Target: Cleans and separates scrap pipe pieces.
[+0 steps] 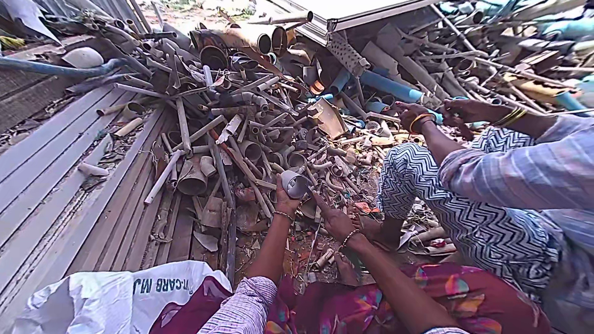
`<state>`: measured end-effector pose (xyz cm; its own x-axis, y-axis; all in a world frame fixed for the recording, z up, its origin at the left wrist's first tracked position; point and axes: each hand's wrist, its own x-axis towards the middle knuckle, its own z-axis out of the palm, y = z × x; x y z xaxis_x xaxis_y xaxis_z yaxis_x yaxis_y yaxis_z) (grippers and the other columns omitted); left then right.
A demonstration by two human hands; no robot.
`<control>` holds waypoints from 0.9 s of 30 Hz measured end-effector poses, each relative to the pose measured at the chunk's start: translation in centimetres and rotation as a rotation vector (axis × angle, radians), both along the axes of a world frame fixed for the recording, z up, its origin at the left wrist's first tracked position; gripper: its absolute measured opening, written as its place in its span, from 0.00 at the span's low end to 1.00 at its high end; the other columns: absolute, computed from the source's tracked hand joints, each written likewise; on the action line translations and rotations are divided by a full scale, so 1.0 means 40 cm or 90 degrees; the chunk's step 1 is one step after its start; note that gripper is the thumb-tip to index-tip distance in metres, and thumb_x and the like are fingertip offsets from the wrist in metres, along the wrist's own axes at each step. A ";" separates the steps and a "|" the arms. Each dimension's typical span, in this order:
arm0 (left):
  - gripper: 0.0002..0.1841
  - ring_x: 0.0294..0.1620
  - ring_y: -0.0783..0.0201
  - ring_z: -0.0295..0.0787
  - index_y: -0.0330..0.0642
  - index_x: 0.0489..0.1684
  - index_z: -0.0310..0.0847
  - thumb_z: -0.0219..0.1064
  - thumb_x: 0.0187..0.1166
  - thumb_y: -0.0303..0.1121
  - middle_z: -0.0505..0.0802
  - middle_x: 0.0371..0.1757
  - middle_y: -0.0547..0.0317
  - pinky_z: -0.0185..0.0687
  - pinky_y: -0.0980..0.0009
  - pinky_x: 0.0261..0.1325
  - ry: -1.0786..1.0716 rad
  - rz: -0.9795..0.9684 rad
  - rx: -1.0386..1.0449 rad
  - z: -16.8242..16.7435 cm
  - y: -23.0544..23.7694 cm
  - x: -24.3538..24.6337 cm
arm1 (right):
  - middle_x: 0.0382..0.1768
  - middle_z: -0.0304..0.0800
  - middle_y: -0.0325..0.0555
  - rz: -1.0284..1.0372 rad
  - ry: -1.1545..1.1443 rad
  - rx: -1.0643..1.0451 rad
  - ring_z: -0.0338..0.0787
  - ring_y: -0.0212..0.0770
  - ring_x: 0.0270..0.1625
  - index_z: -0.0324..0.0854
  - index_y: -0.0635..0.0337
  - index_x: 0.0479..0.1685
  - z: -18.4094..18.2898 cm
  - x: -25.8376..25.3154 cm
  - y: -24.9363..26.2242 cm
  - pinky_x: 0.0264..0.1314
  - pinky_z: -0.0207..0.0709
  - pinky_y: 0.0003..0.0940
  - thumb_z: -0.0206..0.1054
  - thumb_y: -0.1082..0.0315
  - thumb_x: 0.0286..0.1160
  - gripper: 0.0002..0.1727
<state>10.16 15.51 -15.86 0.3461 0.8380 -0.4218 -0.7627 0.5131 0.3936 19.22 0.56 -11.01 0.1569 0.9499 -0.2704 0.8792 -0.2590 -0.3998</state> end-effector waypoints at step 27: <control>0.11 0.45 0.61 0.88 0.41 0.57 0.69 0.42 0.90 0.31 0.87 0.45 0.52 0.87 0.64 0.51 0.034 -0.217 0.159 0.065 -0.112 0.053 | 0.28 0.76 0.44 -0.084 0.529 0.057 0.74 0.33 0.17 0.32 0.59 0.96 -0.020 0.075 -0.011 0.22 0.72 0.27 0.48 0.76 0.88 0.39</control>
<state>12.26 11.03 -13.27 0.6048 0.7578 -0.2449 -0.5408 0.6166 0.5721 22.22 0.12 -11.82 0.0523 0.9611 -0.2713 0.2556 -0.2755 -0.9267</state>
